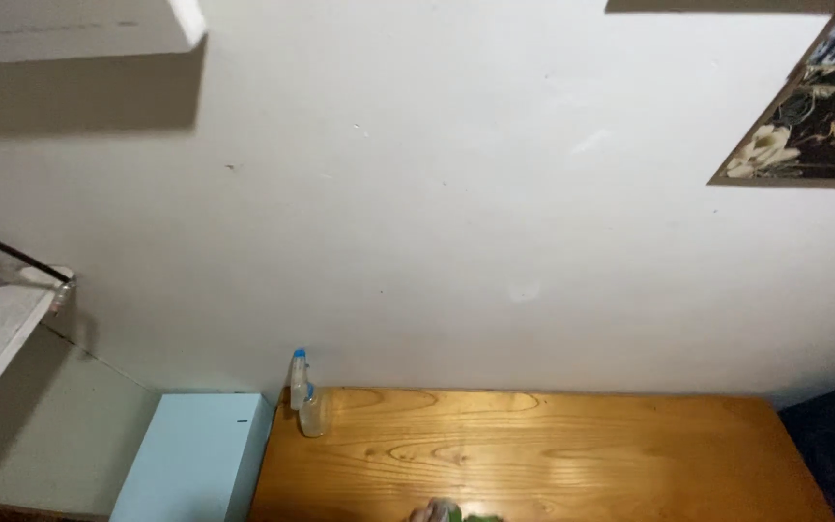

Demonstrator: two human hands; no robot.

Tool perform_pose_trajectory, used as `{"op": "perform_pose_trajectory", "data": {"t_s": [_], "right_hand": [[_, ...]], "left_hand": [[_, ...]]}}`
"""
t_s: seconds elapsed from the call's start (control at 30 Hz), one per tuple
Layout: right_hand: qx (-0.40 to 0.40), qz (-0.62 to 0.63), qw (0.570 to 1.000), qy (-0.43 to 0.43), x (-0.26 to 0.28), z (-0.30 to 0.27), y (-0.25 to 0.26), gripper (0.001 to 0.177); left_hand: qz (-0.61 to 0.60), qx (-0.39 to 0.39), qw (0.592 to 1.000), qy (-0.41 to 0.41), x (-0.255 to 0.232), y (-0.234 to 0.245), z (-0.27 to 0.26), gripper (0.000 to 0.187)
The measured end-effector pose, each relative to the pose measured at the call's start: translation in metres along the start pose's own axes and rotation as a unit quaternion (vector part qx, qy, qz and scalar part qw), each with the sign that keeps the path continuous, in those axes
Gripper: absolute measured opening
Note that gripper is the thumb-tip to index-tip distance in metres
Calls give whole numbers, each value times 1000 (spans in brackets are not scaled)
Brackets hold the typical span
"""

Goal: Wiping a wooden table using a spray bottle and a cloth.

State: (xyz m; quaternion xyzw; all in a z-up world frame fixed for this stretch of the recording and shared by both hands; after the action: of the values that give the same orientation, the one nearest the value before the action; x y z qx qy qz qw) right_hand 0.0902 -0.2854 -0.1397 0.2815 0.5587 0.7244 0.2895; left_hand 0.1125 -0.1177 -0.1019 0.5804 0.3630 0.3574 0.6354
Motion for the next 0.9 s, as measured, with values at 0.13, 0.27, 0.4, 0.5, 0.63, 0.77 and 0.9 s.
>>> {"op": "perform_pose_trajectory", "data": {"t_s": [0.13,0.27,0.4,0.5,0.63,0.77,0.9], "right_hand": [[106,74,992,-10,-46,8,-33,82],[98,136,980,-109,-84,102,53,99],[59,151,973,-162,-94,139,110,96],[-8,160,978,-133,-81,130,138,91],[46,160,978,-122,-61,64,124,87],[-31,51,998,-7,-65,-97,-25,65],[-173,94,979,-61,-98,-150,-30,52]], "left_hand": [[-221,243,941,79,11,28,27,87],[-215,272,918,193,46,65,84,114],[-220,149,943,199,63,51,114,99],[-252,138,931,226,53,66,104,92],[-263,210,929,155,9,47,59,115],[-222,211,951,-38,-76,-62,-3,83],[-294,111,941,-123,-125,-60,19,51]]}}
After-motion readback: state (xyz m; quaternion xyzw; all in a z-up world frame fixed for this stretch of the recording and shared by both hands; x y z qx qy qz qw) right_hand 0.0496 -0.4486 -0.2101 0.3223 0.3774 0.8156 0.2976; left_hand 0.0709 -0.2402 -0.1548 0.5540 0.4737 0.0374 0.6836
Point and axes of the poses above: each hand's wrist, its own z-axis towards the middle knuckle, its own y-axis out of the back of the hand, x = y × z, the point moved 9 cm from there along z, towards the middle knuckle, and after that the axes turned 4 degrees about -z, right-handed, at the moved point
